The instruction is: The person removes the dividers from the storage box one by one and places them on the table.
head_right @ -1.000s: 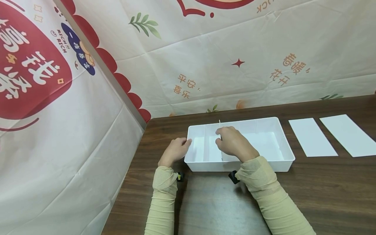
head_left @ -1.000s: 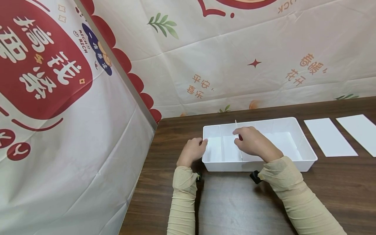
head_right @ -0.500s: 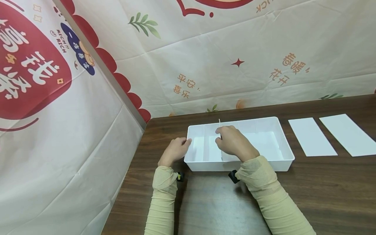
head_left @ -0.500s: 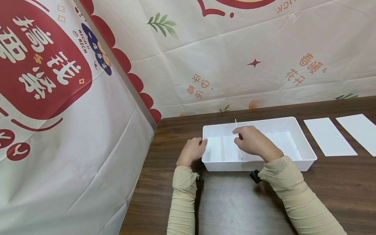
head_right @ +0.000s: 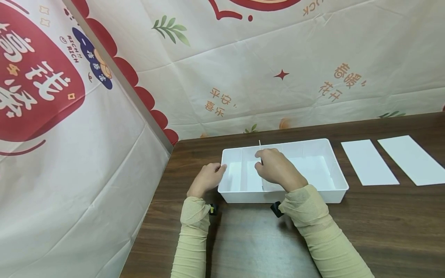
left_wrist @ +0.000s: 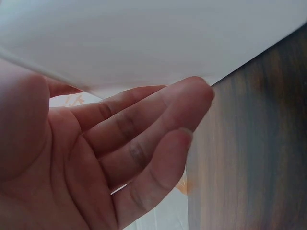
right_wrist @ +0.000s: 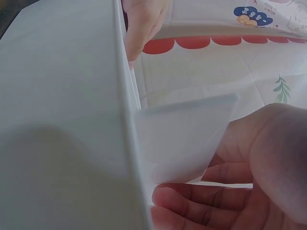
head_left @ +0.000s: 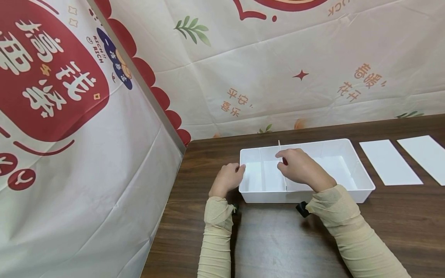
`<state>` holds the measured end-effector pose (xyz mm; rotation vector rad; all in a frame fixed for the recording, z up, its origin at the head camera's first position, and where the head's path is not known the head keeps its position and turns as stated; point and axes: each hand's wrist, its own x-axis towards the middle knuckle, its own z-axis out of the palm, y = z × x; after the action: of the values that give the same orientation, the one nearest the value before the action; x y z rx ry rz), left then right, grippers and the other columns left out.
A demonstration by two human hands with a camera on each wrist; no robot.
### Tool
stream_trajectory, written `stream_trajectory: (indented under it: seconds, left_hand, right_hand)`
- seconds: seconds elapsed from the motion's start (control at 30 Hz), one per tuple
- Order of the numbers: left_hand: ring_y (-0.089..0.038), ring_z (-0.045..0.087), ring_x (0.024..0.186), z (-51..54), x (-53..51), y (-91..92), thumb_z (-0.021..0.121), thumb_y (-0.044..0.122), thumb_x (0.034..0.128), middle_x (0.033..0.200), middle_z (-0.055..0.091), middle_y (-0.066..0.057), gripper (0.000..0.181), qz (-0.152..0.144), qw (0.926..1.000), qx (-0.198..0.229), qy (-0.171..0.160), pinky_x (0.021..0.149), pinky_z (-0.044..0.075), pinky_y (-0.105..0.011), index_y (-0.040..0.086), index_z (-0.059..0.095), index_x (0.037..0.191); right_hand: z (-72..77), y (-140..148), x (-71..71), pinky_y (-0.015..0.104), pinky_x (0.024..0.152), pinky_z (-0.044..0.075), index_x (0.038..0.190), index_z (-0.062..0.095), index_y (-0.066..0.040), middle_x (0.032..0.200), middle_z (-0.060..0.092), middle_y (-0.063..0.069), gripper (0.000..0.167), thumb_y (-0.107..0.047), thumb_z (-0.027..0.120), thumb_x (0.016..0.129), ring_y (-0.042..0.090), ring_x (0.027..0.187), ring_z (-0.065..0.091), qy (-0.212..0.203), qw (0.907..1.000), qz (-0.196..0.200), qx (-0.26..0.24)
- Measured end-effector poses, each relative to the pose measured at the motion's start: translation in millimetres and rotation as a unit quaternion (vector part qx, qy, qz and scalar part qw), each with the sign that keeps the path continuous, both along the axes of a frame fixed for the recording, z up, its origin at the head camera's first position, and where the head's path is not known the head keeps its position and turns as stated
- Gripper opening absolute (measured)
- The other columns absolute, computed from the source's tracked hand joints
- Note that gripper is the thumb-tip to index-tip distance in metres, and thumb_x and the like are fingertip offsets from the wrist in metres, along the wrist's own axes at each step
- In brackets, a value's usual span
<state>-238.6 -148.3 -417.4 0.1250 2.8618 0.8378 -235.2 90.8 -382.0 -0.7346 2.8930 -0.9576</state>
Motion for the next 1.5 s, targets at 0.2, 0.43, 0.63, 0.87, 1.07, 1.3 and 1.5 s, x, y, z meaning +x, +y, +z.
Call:
stream_trajectory:
  seconds: [0.2, 0.43, 0.63, 0.87, 1.07, 1.3, 1.5]
  left_hand:
    - [-0.019, 0.054, 0.069, -0.6, -0.1, 0.0, 0.039, 0.038, 0.1058, 0.077, 0.059, -0.006, 0.041, 0.000, 1.0000, 0.002, -0.002, 0.066, 0.043, -0.032, 0.009, 0.065, 0.092]
    - [-0.018, 0.055, 0.071, -0.5, -0.3, 0.0, 0.039, 0.039, 0.1058, 0.079, 0.060, -0.005, 0.042, 0.001, 1.0000, -0.002, 0.001, 0.067, 0.044, -0.032, 0.008, 0.066, 0.094]
    - [-0.019, 0.055, 0.070, 0.4, 0.5, 0.5, 0.039, 0.039, 0.1058, 0.079, 0.060, -0.006, 0.043, 0.002, 1.0000, -0.002, 0.001, 0.066, 0.044, -0.032, 0.008, 0.066, 0.095]
    - [-0.019, 0.056, 0.073, 0.2, 0.8, 1.0, 0.039, 0.039, 0.1059, 0.082, 0.061, -0.006, 0.043, 0.005, 1.0000, -0.005, -0.003, 0.068, 0.045, -0.033, 0.008, 0.067, 0.099]
    - [-0.019, 0.054, 0.068, 0.3, 0.3, 0.7, 0.039, 0.038, 0.1059, 0.077, 0.058, -0.006, 0.041, 0.004, 1.0000, -0.001, -0.002, 0.065, 0.043, -0.032, 0.009, 0.064, 0.091]
    - [-0.018, 0.052, 0.066, 0.3, 0.3, 1.0, 0.039, 0.038, 0.1057, 0.074, 0.056, -0.005, 0.041, 0.001, 1.0000, -0.003, 0.006, 0.064, 0.042, -0.031, 0.010, 0.062, 0.086]
    - [-0.018, 0.052, 0.066, 0.2, 0.4, 1.2, 0.039, 0.038, 0.1059, 0.073, 0.056, -0.005, 0.042, 0.001, 1.0000, -0.003, 0.004, 0.064, 0.042, -0.031, 0.010, 0.062, 0.086]
  right_hand:
    - [0.5, 0.1, 1.4, 0.031, 0.056, 0.037, 0.119, 0.064, 0.010, 0.064, 0.052, 0.004, 0.033, -0.002, 0.053, 0.089, 0.016, 0.057, 0.042, 0.004, 1.0000, 0.000, -0.003]
    - [1.9, 0.6, 1.5, 0.031, 0.057, 0.036, 0.119, 0.064, 0.010, 0.062, 0.048, 0.003, 0.034, -0.003, 0.053, 0.089, 0.015, 0.056, 0.040, 0.011, 0.9999, -0.001, -0.002]
    - [3.8, 1.0, 2.3, 0.031, 0.056, 0.035, 0.119, 0.064, 0.009, 0.060, 0.045, 0.002, 0.034, -0.003, 0.053, 0.089, 0.015, 0.055, 0.039, 0.013, 0.9999, -0.004, -0.007]
    - [5.0, 1.0, 2.9, 0.031, 0.054, 0.035, 0.120, 0.063, 0.010, 0.060, 0.046, 0.003, 0.035, -0.003, 0.051, 0.089, 0.014, 0.054, 0.039, 0.009, 0.9999, -0.005, -0.010]
    - [6.8, 1.2, 3.2, 0.031, 0.055, 0.036, 0.121, 0.063, 0.011, 0.062, 0.048, 0.004, 0.036, -0.004, 0.051, 0.090, 0.015, 0.055, 0.040, 0.005, 0.9999, -0.007, -0.010]
    - [8.0, 1.4, 3.1, 0.031, 0.055, 0.036, 0.120, 0.063, 0.010, 0.061, 0.047, 0.003, 0.036, -0.003, 0.051, 0.089, 0.015, 0.054, 0.039, 0.010, 0.9999, -0.007, -0.011]
    - [7.8, 1.6, 3.2, 0.031, 0.056, 0.036, 0.120, 0.063, 0.010, 0.062, 0.048, 0.003, 0.036, -0.003, 0.051, 0.090, 0.015, 0.055, 0.040, 0.012, 0.9998, -0.007, -0.012]
